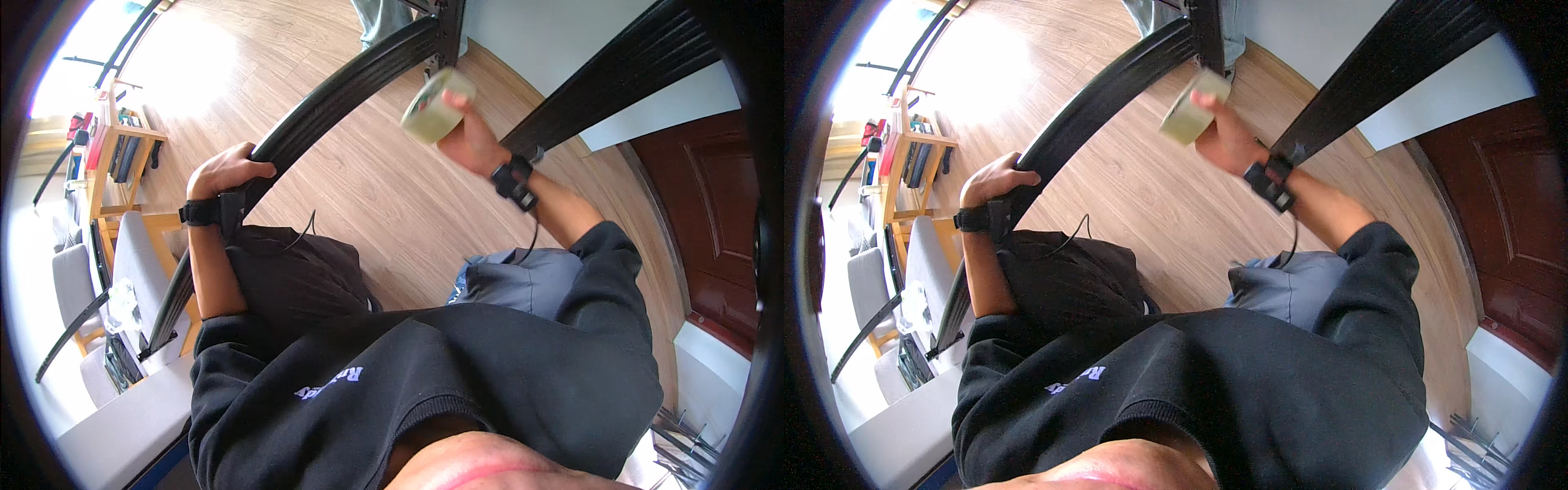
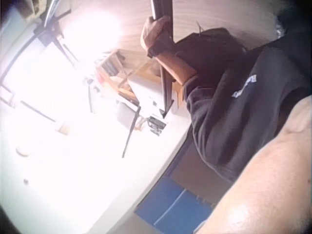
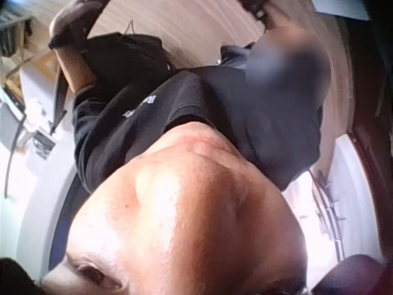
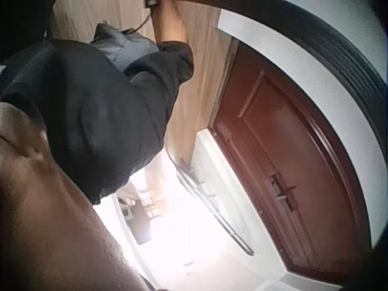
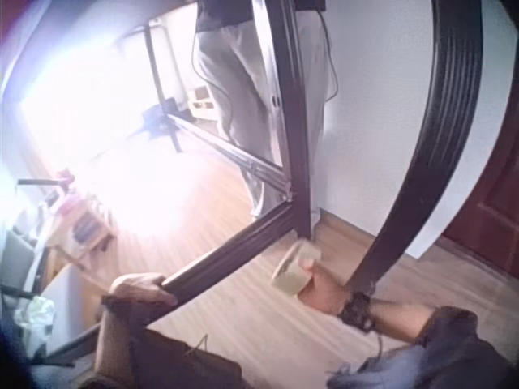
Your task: The person assembles a metal frame by connecting long black bars and applying tape to joints. They handle multiple frame pieces, align them, and secure connections with tape while moving around the room.
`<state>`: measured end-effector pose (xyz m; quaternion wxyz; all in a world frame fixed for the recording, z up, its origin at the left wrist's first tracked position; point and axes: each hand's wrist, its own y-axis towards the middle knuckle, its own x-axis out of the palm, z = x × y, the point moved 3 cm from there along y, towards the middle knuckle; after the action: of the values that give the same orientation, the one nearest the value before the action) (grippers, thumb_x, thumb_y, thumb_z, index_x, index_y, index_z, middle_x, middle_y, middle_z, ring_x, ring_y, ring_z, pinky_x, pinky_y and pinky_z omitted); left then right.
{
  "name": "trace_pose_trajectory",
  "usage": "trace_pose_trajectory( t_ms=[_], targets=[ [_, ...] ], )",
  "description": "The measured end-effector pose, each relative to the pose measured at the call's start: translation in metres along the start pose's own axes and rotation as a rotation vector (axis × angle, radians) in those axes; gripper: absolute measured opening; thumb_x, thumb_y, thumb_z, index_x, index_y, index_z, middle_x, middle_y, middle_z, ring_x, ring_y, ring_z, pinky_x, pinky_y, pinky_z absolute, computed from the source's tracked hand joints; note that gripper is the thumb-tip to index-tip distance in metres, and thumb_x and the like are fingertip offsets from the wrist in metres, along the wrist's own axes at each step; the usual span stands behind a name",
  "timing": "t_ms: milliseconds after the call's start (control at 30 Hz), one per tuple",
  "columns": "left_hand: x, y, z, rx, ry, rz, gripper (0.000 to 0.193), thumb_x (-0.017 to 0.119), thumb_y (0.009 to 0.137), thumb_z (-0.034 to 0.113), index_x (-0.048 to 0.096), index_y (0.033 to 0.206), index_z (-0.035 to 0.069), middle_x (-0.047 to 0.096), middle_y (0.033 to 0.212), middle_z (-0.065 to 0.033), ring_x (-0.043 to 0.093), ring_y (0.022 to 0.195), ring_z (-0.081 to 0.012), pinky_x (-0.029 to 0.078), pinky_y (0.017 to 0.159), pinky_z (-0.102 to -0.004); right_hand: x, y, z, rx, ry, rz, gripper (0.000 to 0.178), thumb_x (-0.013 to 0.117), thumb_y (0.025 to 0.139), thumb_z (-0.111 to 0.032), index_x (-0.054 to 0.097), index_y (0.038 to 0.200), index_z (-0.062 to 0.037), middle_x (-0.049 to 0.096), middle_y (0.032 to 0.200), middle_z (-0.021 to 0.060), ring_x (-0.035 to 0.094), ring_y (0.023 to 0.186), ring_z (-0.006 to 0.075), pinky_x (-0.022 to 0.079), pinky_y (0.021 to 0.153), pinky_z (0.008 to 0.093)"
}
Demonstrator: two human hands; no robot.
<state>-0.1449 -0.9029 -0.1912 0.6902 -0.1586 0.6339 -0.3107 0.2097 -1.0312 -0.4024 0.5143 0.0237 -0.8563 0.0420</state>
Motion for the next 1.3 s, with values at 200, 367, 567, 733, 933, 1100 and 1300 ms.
trace_pose_trajectory(
  t_ms=[200, 367, 567, 733, 933, 1100, 1300],
  targets=[
    [0.002, -0.002, 0.000, -0.009, 0.011, 0.009, 0.074, 0.073, 0.071, 0.052, 0.068, 0.121, -0.003, 0.072, 0.103, -0.0217, 0.069, 0.095, -0.0311, 0.052, 0.085, -0.0382, -0.106, -0.092, 0.112, 0.541, -0.302, 0.955, 0.070, 0.088, 0.081, -0.041, 0.055, 0.136, -0.0124, 0.062, 0.128, 0.0059, 0.058, 0.124, 0.0220, 0.051, 0.099, 0.0408],
    [-0.001, 0.001, -0.003, 0.003, 0.007, -0.006, 0.074, 0.072, 0.072, 0.051, 0.068, 0.122, -0.003, 0.072, 0.106, -0.0230, 0.069, 0.094, -0.0312, 0.053, 0.084, -0.0386, -0.138, -0.156, 0.098, 1.096, -1.267, 0.503, 0.043, 0.068, 0.093, -0.049, 0.068, 0.103, -0.0071, 0.069, 0.091, 0.0120, 0.069, 0.074, 0.0272, 0.052, 0.060, 0.0428],
    [0.006, 0.006, -0.007, 0.011, -0.016, -0.010, 0.073, 0.071, 0.073, 0.050, 0.068, 0.123, -0.002, 0.073, 0.104, -0.0198, 0.070, 0.093, -0.0300, 0.055, 0.080, -0.0388, 0.015, -0.020, -0.035, -0.006, -0.607, 0.111, 0.039, 0.079, 0.078, -0.017, 0.062, 0.112, -0.0114, 0.066, 0.103, 0.0034, 0.063, 0.097, 0.0175, 0.051, 0.085, 0.0367],
    [0.006, 0.005, -0.009, -0.035, 0.040, 0.056, 0.076, 0.069, 0.070, 0.057, 0.067, 0.127, 0.007, 0.072, 0.105, -0.0206, 0.069, 0.092, -0.0323, 0.053, 0.079, -0.0405, -0.047, -0.037, 0.007, 0.110, -0.135, 0.514, 0.036, 0.076, 0.089, -0.026, 0.062, 0.120, -0.0160, 0.068, 0.110, 0.0014, 0.064, 0.107, 0.0176, 0.050, 0.098, 0.0406],
    [0.005, 0.003, -0.006, -0.031, 0.053, -0.004, 0.075, 0.066, 0.071, 0.060, 0.066, 0.125, 0.008, 0.071, 0.103, -0.0183, 0.068, 0.091, -0.0307, 0.052, 0.077, -0.0396, -0.120, -0.097, 0.063, 0.182, -0.376, 0.241, 0.024, 0.079, 0.086, -0.028, 0.066, 0.102, -0.0138, 0.068, 0.096, 0.0065, 0.066, 0.087, 0.0197, 0.056, 0.073, 0.0373],
    [0.003, -0.003, -0.001, -0.038, 0.097, 0.043, 0.071, 0.068, 0.072, 0.057, 0.067, 0.123, 0.007, 0.072, 0.102, -0.0188, 0.069, 0.090, -0.0305, 0.053, 0.078, -0.0399, 0.012, -0.042, -0.017, 0.185, -0.606, 0.081, 0.006, 0.065, 0.095, -0.018, 0.067, 0.095, -0.0127, 0.067, 0.094, 0.0032, 0.064, 0.097, 0.0203, 0.052, 0.084, 0.0389],
    [0.002, 0.001, -0.002, 0.019, 0.046, 0.021, 0.073, 0.070, 0.075, 0.054, 0.067, 0.121, -0.003, 0.072, 0.102, -0.0211, 0.069, 0.091, -0.0306, 0.053, 0.080, -0.0391, 0.087, -0.038, -0.052, -0.002, -0.023, -0.043, 0.018, 0.054, 0.099, -0.018, 0.058, 0.082, -0.0143, 0.058, 0.083, -0.0017, 0.058, 0.094, 0.0177, 0.045, 0.087, 0.0374]
  ],
)
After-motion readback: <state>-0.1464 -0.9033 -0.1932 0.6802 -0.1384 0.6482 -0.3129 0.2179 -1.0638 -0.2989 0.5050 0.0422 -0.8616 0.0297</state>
